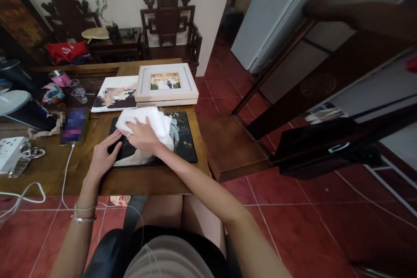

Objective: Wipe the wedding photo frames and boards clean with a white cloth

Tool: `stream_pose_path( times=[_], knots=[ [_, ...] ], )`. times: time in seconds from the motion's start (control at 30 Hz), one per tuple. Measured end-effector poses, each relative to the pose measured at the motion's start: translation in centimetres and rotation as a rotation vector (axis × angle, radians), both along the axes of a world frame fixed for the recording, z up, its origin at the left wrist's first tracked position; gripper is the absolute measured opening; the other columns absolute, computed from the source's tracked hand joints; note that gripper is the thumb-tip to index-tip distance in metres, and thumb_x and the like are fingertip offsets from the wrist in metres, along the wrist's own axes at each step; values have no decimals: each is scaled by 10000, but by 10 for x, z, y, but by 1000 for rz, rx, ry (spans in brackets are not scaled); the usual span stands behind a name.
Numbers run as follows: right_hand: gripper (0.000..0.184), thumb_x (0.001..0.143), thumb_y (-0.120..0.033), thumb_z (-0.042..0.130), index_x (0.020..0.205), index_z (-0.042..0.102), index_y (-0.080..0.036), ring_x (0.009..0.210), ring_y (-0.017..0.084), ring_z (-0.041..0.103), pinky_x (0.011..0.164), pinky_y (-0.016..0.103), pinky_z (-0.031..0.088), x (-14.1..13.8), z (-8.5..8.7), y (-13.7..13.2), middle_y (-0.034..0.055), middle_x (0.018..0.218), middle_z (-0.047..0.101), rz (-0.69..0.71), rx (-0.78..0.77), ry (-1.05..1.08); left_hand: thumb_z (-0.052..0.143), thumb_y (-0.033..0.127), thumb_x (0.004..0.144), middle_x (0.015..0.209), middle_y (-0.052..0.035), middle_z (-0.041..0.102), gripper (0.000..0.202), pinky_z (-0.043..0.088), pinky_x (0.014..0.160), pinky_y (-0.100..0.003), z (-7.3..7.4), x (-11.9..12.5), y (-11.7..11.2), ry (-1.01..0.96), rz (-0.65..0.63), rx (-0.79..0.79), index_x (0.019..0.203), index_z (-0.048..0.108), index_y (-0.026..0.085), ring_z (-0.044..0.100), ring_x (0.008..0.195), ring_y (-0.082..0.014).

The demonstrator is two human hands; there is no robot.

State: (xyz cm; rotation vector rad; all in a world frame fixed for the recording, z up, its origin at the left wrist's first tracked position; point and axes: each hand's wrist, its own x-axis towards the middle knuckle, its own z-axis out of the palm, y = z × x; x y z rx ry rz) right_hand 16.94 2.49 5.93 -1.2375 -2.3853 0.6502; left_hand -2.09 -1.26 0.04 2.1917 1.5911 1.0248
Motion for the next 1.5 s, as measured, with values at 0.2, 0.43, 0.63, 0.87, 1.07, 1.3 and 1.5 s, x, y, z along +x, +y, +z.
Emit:
stream_pose_path(
  times=[0.2,0.43,0.63,0.87,1.07,1.3,1.5],
  knots=[
    [378,981,-436,340,1124,595,-196,1200,251,544,1169,485,106,-26,-39,19,64,1260,627,32,4,144,501,328,905,1242,-102,647,333,434,1053,-455,-4,-3,1,28,15,8,1146,664,166,575,1198,-253],
    [343,960,-399,373,1166,579,-217,1330,303,405,1144,540,191,71,-67,3,75,1306,595,-143,78,105,484,315,911,1281,-108,620,341,395,1091,-467,3,1,-2,-4,-3,7,1169,646,163,523,1260,-244],
    [123,790,-149,511,803,616,-214,1413,341,225,1121,673,69,109,-41,-62,99,1358,544,1,215,-53,487,293,913,1289,-122,612,340,400,1083,-478,4,3,-3,-6,-2,17,1189,628,154,522,1261,-247],
    [100,823,-166,517,802,605,-209,1397,262,293,1159,533,188,105,-18,-110,102,1400,505,240,177,-61,488,284,920,1298,-99,609,326,394,1092,-459,4,2,-3,5,-16,25,1191,633,175,510,1273,-237],
    [225,947,-303,405,853,580,-197,1210,323,533,1036,517,381,118,-21,-22,143,1059,683,-74,129,-117,506,288,913,1299,-82,610,315,388,1098,-459,2,1,-2,-8,-12,3,1180,643,190,507,1276,-232],
    [113,820,-157,499,839,608,-176,1377,364,299,1101,659,173,106,-35,-15,159,1309,569,-4,285,-164,497,294,914,1291,-111,612,316,388,1098,-459,6,3,-3,-16,-1,-14,1154,656,163,510,1272,-241],
    [149,727,-92,521,759,619,-200,1430,300,186,1145,629,81,104,-33,-95,89,1436,466,231,262,-49,488,299,917,1293,-102,612,318,398,1087,-474,7,3,-4,-8,-7,0,1162,647,174,513,1270,-242]
  ],
)
